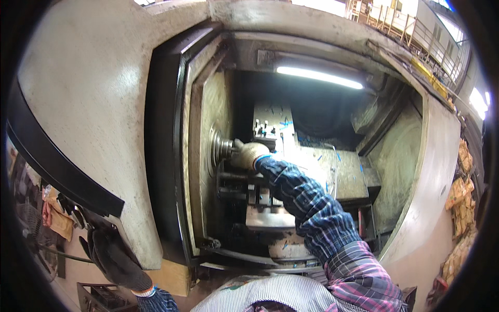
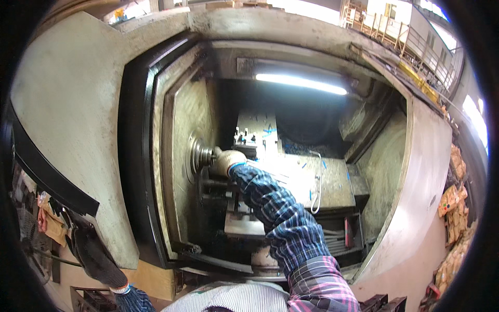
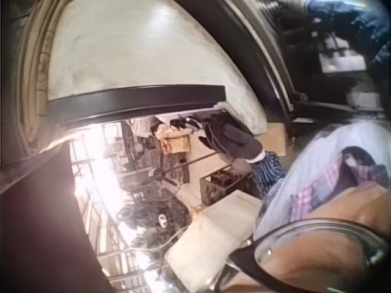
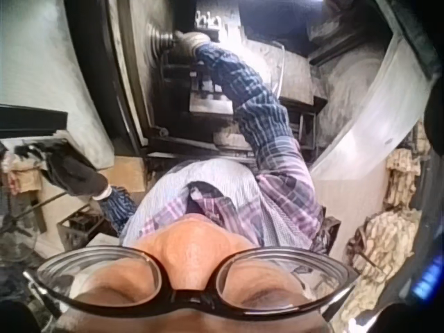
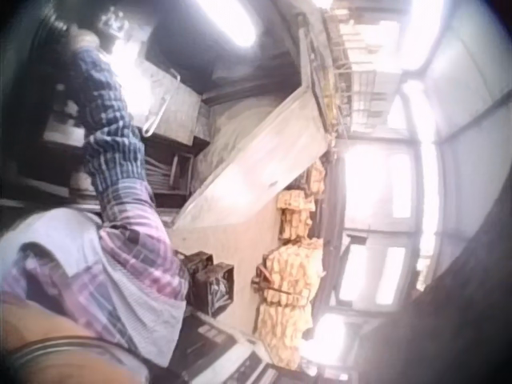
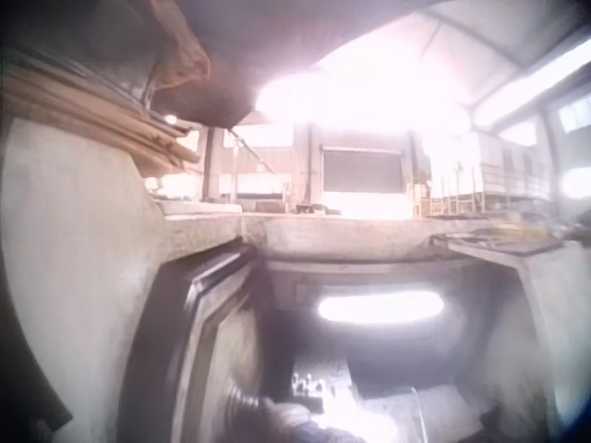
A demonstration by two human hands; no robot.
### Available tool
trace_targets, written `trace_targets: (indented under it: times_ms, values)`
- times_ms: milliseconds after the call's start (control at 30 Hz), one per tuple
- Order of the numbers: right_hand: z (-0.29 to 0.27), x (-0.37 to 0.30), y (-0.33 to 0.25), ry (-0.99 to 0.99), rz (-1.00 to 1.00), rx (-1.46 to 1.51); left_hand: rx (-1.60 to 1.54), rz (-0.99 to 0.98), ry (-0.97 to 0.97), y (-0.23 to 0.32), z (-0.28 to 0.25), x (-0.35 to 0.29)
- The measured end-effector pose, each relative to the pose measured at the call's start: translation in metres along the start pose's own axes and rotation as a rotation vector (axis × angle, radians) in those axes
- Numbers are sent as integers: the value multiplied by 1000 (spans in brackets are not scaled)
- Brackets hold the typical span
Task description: The person repeatedly picks up metal rods from a bin, inserts them into a lathe chuck, and removes them after a brief operation. The person then places the processed rods into a collection bin. This cycle is repeated multiple times throughout the clip.
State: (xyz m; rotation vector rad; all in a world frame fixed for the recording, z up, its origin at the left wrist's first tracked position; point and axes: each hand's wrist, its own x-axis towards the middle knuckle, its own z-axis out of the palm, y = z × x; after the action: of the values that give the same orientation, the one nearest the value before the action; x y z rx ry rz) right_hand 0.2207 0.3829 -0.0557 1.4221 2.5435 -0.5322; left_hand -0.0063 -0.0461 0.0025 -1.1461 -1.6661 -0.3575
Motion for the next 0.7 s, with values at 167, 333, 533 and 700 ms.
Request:
trace_targets:
  times_ms: [167,333,533,700]
  values:
    - [-6,-47,63,330,76,154,15,-1,77,11,-1,11]
    - [21,-109,149,43,126,-163,-36,-48,17,-7,9,-13]
    - [94,-107,161,233,294,-87,-4,-37,25,-4,15,-20]
    - [94,-144,138,121,355,-97,-510,-19,137,63,-13,14]
